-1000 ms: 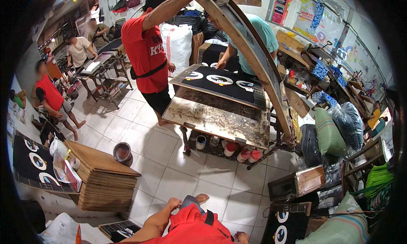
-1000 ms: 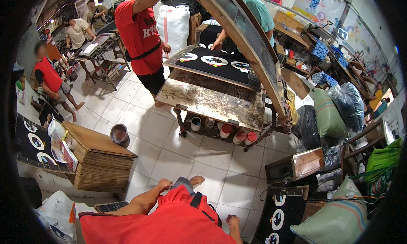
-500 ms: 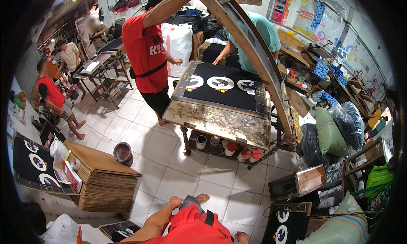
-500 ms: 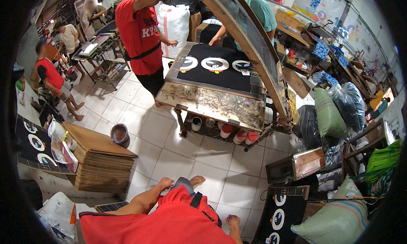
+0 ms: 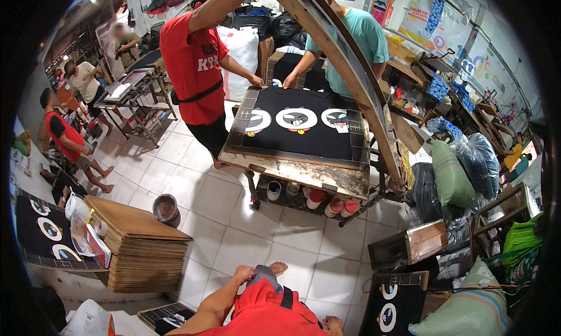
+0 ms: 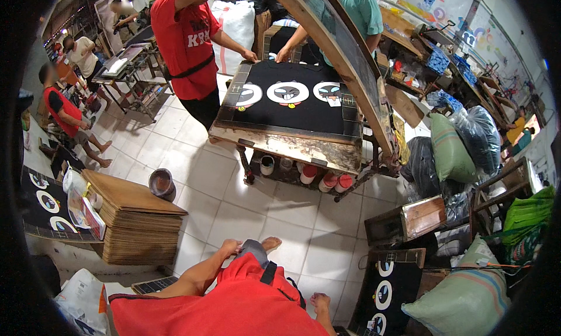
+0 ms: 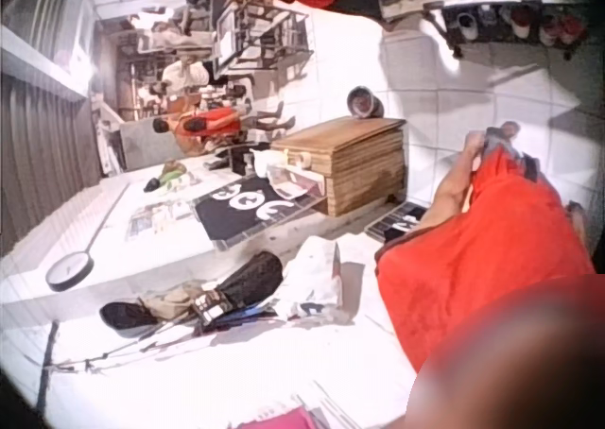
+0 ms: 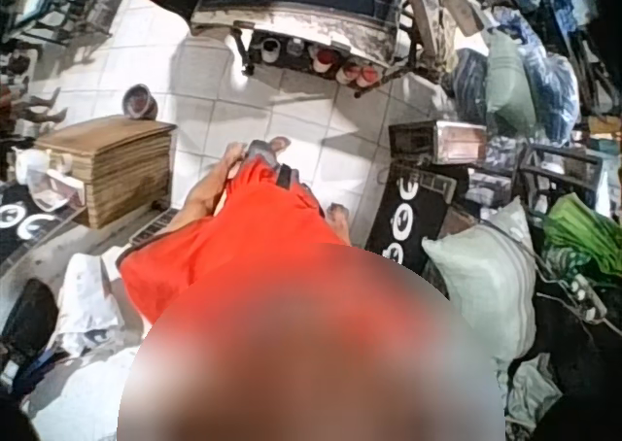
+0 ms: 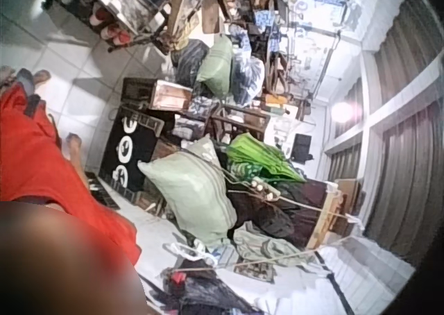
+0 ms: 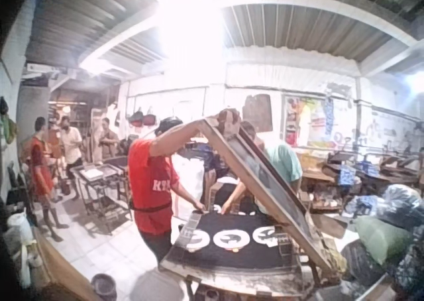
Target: The person repeatedly lifts a screen-printing frame to reveal a printed black fabric with cartoon cat faces, then places the fabric on the floor. The person handles the fabric and frame multiple times in a repetitive cycle.
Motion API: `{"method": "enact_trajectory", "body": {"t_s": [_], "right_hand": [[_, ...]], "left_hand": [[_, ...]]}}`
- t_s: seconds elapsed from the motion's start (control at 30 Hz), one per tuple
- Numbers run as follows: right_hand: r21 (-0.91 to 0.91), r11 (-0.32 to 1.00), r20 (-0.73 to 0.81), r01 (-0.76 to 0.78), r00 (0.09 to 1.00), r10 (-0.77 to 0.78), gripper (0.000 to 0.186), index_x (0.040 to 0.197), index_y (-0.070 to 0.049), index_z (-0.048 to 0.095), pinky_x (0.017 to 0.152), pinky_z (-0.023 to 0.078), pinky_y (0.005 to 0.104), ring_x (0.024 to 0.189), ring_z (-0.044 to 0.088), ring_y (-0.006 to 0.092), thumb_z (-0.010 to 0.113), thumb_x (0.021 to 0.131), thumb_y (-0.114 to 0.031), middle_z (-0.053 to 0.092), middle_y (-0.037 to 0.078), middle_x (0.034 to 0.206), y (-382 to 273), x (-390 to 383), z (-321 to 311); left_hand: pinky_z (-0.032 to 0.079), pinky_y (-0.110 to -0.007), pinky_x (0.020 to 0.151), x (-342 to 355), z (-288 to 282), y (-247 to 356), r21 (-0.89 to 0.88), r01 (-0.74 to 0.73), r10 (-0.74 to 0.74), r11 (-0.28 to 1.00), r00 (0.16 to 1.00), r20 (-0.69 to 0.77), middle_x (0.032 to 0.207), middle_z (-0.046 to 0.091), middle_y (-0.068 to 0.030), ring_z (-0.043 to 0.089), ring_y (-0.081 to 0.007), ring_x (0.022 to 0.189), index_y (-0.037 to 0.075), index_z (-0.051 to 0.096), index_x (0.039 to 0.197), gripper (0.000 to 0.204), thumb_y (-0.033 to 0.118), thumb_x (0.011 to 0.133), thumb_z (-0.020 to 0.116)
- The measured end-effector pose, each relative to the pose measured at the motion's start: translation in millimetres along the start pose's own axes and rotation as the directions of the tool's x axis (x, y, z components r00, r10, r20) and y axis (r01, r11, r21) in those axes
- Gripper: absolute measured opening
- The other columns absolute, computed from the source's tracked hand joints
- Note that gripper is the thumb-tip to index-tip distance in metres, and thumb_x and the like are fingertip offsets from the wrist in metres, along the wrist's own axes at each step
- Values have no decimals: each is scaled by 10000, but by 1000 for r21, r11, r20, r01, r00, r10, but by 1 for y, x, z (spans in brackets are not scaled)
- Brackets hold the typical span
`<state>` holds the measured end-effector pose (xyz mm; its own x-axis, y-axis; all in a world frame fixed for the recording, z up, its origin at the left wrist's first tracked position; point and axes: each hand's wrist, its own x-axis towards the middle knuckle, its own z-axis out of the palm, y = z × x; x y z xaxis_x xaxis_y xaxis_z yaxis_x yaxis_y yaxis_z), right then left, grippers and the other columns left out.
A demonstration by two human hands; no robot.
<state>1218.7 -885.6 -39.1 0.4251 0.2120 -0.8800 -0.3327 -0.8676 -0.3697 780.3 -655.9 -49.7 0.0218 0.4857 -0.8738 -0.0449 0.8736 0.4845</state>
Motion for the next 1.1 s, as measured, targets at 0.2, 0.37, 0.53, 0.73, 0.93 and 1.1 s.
{"method": "enact_trajectory", "body": {"t_s": [0.2,0.37,0.53,0.73,0.93,1.1], "right_hand": [[269,963,127,1,991,-36,106,900,-7,595,497,495,299,604,607,214,560,863,-100,609,105,755,33,41,-13],[-12,1000,18,-22,1000,23,126,906,-7,596,502,494,295,612,604,209,559,860,-118,610,101,773,21,50,-6],[71,995,-30,73,997,-71,179,932,20,598,505,486,286,619,600,193,575,847,-137,609,104,781,-26,5,22],[104,993,-49,50,998,-46,194,949,28,609,513,483,290,625,603,195,578,835,-126,620,108,802,-80,-29,57],[181,984,32,4,999,-10,210,985,21,626,572,508,303,680,625,213,596,835,-123,640,116,848,-86,-17,66],[95,995,-78,-30,996,37,218,1001,24,629,593,524,312,695,628,217,600,844,-125,639,132,850,-94,-16,60]], "left_hand": [[475,-340,693,4,39,74,-84,29,-26,996,999,39,969,634,-129,611,-212,827,35,528,1091,343,303,886,592],[491,-348,742,23,68,149,-154,-51,68,987,992,110,1008,631,-122,624,-222,889,67,526,1099,326,313,893,579],[494,-347,751,51,81,193,-175,-67,98,982,980,174,999,632,-103,624,-217,892,83,518,1077,316,329,888,580],[481,-353,765,73,79,201,-148,11,22,989,976,216,993,625,-96,619,-210,884,81,504,1122,352,334,886,571],[477,-357,762,91,66,174,-148,51,-22,988,981,192,1023,611,-95,605,-215,887,75,506,1144,393,355,877,578],[478,-373,745,117,47,192,-404,47,67,914,963,263,1056,604,-131,601,-237,901,46,472,1190,533,449,859,581]]}}
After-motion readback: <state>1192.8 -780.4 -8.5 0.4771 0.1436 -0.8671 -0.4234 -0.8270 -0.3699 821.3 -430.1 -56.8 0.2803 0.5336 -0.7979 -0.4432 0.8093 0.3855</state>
